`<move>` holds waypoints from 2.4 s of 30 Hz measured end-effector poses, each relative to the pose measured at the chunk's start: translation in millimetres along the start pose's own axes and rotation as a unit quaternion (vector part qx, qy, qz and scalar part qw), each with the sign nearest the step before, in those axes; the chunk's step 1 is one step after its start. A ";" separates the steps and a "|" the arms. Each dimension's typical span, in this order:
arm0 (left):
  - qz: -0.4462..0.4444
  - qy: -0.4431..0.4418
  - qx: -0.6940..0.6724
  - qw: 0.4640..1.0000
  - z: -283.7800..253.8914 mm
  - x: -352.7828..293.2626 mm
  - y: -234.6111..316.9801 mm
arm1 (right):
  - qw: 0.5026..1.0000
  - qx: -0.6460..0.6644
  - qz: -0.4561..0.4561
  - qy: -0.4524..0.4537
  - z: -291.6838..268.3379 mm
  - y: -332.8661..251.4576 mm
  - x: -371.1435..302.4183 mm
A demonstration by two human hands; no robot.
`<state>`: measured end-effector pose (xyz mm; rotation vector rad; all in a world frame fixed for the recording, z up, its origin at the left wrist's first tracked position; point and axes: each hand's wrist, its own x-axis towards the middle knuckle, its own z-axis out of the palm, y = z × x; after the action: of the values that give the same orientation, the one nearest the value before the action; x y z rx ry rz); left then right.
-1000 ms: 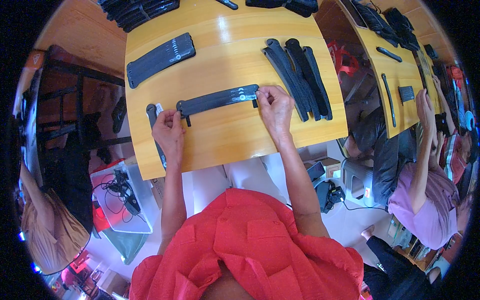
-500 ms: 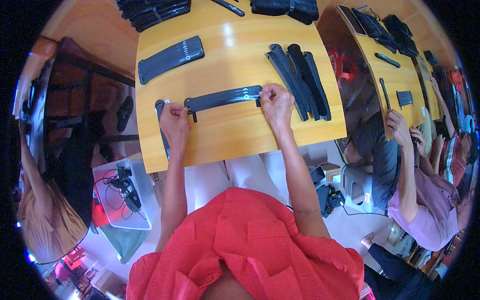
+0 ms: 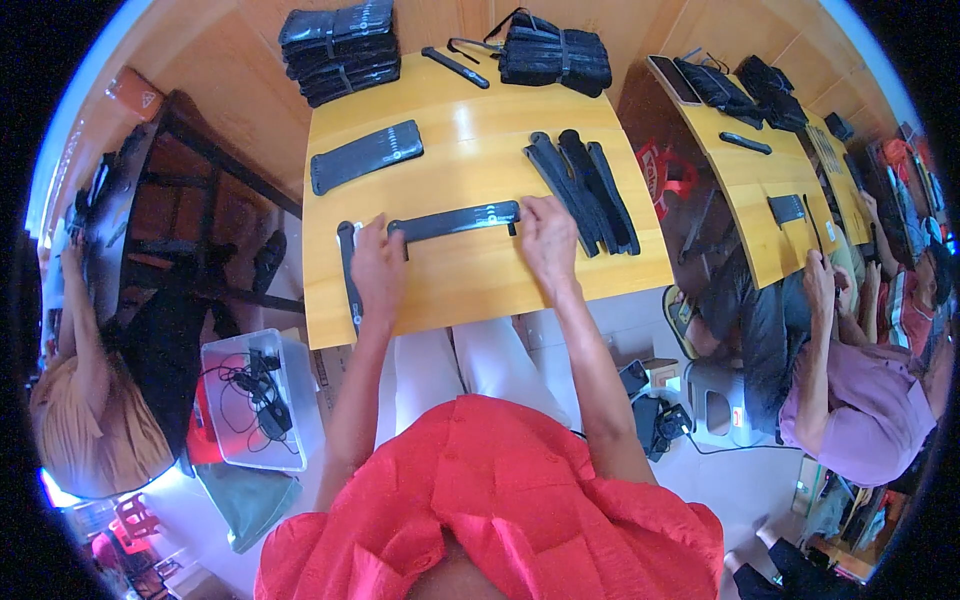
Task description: The recorder is seen inspecting and assembling black plastic strap components at a workbench.
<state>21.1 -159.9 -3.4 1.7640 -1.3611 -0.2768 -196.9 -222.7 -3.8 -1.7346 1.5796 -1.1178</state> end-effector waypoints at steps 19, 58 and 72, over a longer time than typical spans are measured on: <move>-0.021 0.031 -0.181 0.983 -61.5 -32.7 0.0 | 0.945 -0.181 -0.213 -0.171 25.0 -33.8 -57.8; -0.404 0.066 -0.534 0.740 -73.8 -147.4 -39.1 | 0.932 0.036 -0.318 -0.171 120.7 -77.3 -139.1; -0.345 -0.093 -0.603 0.713 -94.0 -112.2 28.6 | 0.939 0.256 -0.104 -0.204 17.5 -121.0 -143.4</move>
<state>18.6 -16.8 38.5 0.9594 -0.2689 -1.4204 -113.6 -64.6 56.3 -1.6514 0.7829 -1.0561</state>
